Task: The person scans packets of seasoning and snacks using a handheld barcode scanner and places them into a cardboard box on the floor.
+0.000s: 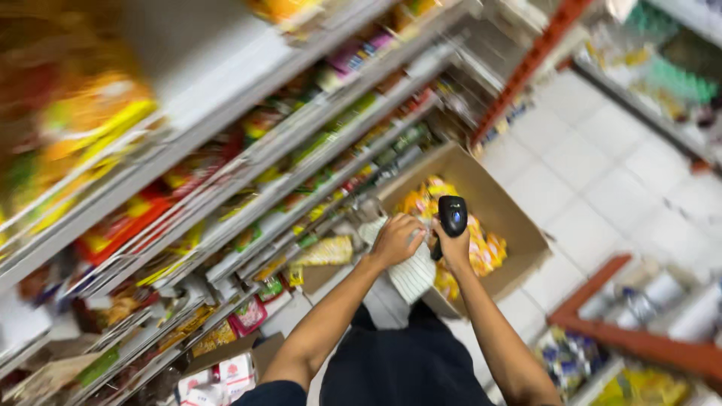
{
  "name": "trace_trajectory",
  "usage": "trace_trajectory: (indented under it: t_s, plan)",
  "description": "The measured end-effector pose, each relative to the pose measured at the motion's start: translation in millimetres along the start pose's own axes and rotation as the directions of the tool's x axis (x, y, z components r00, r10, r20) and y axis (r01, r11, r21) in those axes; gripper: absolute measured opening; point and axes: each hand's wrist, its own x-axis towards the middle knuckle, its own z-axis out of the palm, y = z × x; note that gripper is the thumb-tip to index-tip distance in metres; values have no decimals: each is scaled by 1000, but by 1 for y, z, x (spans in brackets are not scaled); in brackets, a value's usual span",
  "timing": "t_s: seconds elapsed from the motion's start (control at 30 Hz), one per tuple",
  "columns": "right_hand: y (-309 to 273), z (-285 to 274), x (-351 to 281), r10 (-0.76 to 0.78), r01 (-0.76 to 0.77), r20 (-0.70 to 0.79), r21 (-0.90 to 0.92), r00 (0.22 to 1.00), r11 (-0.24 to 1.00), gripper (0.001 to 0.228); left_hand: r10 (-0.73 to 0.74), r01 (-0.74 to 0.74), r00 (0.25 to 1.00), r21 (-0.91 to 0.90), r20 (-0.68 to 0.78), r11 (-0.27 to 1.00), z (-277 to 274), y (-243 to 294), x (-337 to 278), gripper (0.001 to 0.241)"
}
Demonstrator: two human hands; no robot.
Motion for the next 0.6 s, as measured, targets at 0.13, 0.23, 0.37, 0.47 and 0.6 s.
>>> trace_trajectory:
  t_s: [0.13, 0.23, 0.37, 0.47, 0.6]
  plan:
    - [70, -59, -7, 266, -278, -123, -94, 956, 956, 17, -162, 136, 954, 117, 252, 984, 64, -17, -6, 19]
    - [106, -81, -9, 377, -400, -180, -119, 909, 909, 22, -392, 391, 877, 60, 277, 918, 87, -26, -6, 26]
    - [130, -92, -4, 509, -524, -128, -265, 851, 809, 25, -454, 347, 862, 389, 225, 853, 103, -27, -9, 40]
    - [130, -81, 11, 612, -582, -44, -372, 790, 723, 36, -396, 332, 907, 340, 142, 880, 101, -28, -5, 39]
    - [125, -63, 26, 623, -454, 70, -622, 779, 638, 52, -381, 327, 919, 343, 102, 881, 99, -22, -6, 35]
